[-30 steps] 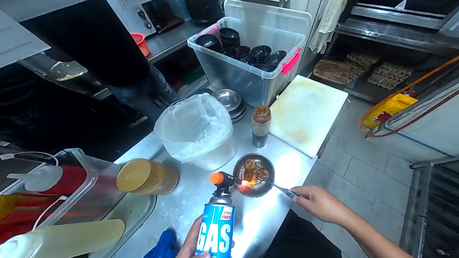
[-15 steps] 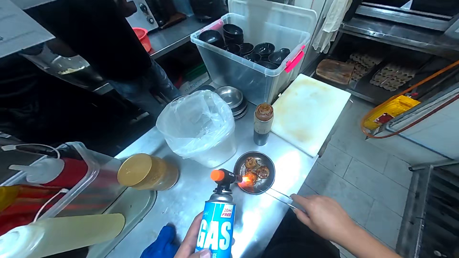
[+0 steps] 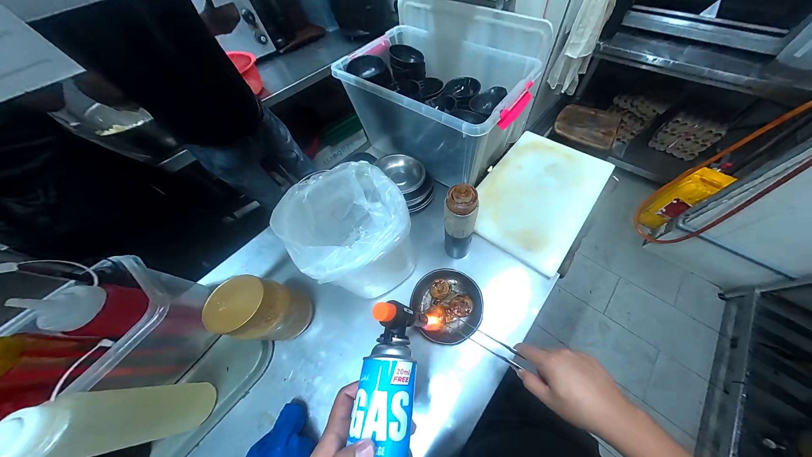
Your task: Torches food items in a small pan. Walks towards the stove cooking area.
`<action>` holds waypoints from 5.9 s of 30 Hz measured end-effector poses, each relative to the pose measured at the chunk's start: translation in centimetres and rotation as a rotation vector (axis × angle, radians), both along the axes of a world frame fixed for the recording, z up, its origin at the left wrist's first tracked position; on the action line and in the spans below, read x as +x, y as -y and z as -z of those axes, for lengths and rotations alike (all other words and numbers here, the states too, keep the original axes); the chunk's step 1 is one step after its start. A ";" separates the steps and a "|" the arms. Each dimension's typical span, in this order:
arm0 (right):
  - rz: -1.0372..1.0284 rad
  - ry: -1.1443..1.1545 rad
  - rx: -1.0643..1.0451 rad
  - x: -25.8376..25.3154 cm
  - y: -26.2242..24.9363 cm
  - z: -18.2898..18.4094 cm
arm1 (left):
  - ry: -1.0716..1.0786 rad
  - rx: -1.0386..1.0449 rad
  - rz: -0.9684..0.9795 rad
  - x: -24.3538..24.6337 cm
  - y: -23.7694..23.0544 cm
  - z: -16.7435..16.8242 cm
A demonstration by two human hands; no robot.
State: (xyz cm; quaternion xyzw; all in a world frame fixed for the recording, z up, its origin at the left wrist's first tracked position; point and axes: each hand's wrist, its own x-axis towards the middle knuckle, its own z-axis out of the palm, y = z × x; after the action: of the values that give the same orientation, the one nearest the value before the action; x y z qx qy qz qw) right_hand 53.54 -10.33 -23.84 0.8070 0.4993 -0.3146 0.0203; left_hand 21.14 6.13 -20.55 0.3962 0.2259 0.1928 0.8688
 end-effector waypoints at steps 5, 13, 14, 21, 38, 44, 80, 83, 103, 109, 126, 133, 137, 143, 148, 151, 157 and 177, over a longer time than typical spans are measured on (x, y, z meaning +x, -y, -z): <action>0.026 -0.013 -0.011 -0.2 0.8 0.0 | -0.030 0.020 -0.004 0.3 -0.3 -0.4; 0.030 -0.031 -0.024 -0.6 1.0 0.0 | 0.004 0.025 0.008 0.2 -0.6 -0.5; 0.031 -0.033 -0.030 -0.7 1.0 0.0 | 0.012 0.015 0.005 0.3 -0.6 -0.6; 0.036 -0.040 -0.029 -0.7 1.0 -0.1 | 0.007 0.020 -0.003 0.3 -0.5 -0.6; 0.034 -0.046 -0.050 -0.4 1.2 0.1 | -0.027 0.041 0.028 -0.1 -0.3 -0.6; 0.043 -0.039 -0.056 -0.3 1.1 0.0 | -0.029 0.055 0.040 -0.1 -0.4 -0.7; 0.059 -0.031 -0.036 -0.3 1.6 0.3 | -0.035 0.011 0.022 0.7 -0.3 0.3; 0.070 -0.041 -0.045 -0.3 1.6 0.2 | -0.061 -0.009 0.013 0.9 -0.3 0.8; 0.077 -0.030 -0.031 -0.2 2.0 0.4 | -0.020 -0.019 0.021 1.4 -0.6 1.0; 0.072 -0.031 -0.045 -0.3 1.9 0.1 | -0.003 -0.007 0.031 1.4 -0.8 0.9; 0.048 -0.029 -0.050 -0.3 1.3 0.1 | -0.027 0.010 0.016 0.7 -0.9 0.6; 0.051 -0.027 -0.043 -0.2 1.4 0.2 | -0.037 0.004 -0.002 1.2 -1.0 0.5; 0.059 -0.027 -0.036 -0.2 1.6 0.3 | -0.036 0.004 -0.004 1.1 -0.8 0.5; 0.063 -0.030 -0.026 -0.3 1.7 0.3 | -0.067 0.024 -0.001 0.7 -0.6 0.2; 0.064 -0.028 -0.031 -0.4 1.6 0.2 | -0.067 0.041 0.007 0.4 -0.5 0.2; 0.063 -0.026 -0.026 -0.3 1.7 0.1 | -0.059 0.047 0.020 0.4 -0.5 0.0; 0.064 -0.024 -0.028 -0.3 1.9 0.2 | -0.055 0.040 0.022 0.4 -0.3 -0.1; 0.081 -0.035 -0.020 -0.3 2.1 0.3 | -0.090 0.041 0.014 0.8 -0.6 0.2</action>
State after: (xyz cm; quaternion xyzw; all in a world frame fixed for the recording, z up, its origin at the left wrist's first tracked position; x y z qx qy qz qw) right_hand 53.25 -12.47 -24.11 0.8207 0.4632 -0.3343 0.0070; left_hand 21.94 6.70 -20.79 0.4236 0.2581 0.1733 0.8508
